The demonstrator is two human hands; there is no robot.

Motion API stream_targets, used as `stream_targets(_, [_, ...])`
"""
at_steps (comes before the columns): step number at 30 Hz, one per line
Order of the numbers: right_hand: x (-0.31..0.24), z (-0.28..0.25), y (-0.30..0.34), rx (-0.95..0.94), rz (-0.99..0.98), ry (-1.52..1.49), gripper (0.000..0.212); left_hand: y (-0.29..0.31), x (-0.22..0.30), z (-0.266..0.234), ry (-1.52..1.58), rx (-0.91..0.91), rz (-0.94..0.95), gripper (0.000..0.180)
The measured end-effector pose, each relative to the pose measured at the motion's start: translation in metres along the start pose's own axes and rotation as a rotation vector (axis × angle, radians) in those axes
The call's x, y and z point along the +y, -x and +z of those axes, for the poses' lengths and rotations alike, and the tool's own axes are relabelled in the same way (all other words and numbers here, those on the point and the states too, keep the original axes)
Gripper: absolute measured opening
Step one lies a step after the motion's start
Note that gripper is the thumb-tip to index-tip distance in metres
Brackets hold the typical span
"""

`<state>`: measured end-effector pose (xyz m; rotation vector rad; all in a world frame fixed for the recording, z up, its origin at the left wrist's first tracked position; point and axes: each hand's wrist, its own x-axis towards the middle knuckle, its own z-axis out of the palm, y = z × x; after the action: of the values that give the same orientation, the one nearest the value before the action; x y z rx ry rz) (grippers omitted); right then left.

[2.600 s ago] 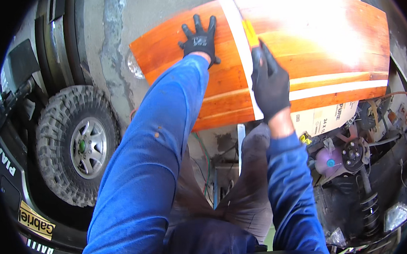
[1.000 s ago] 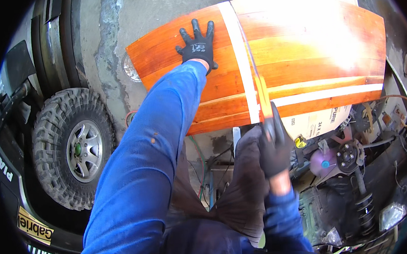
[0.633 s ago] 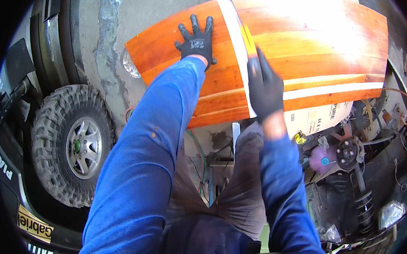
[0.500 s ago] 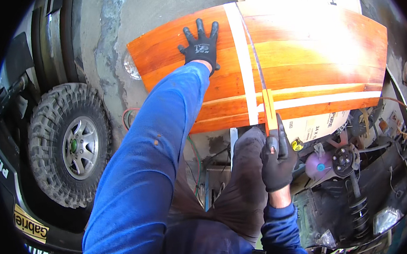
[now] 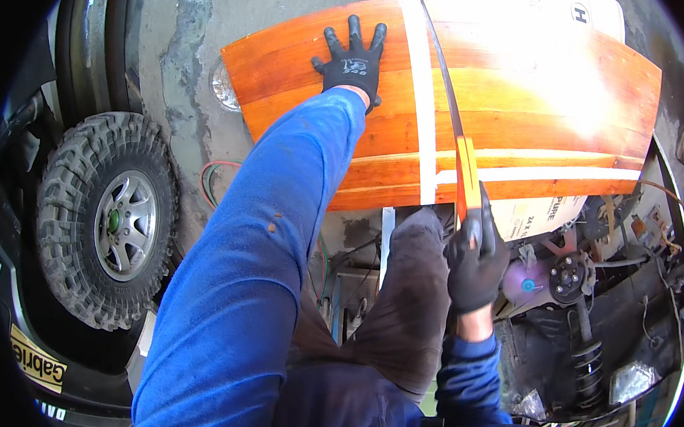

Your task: The person uses a hand saw to cut a long, reddish-brown wooden plank that is resting on a cardboard box. They reposition the plank and continue sawing along a marked line, then set the saw down and move the plank aside.

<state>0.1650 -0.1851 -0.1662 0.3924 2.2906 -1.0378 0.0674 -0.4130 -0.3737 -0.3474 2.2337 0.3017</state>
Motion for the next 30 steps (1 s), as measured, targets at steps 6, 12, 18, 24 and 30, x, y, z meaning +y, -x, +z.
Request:
stream_targets(6, [0.007,0.060,-0.134,-0.038,-0.137,-0.250,0.055,-0.001,0.001,-0.003,-0.014,0.000,-0.015,0.135])
stream_targets(12, [0.014,0.005,0.004,0.003,-0.117,0.008,0.054,0.000,0.000,-0.008,-0.011,0.020,-0.009,0.134])
stream_targets(18, [0.003,0.048,-0.119,-0.060,0.074,-0.278,0.048,-0.017,-0.006,0.020,-0.028,0.058,0.024,0.143])
stream_targets(24, [0.009,0.049,-0.056,0.270,-0.831,0.269,0.049,-0.061,-0.031,0.061,-0.142,0.241,0.192,0.151])
stream_targets(30, [0.095,0.022,0.023,0.229,-0.393,0.330,0.057,-0.047,-0.029,0.046,-0.240,0.142,0.097,0.155])
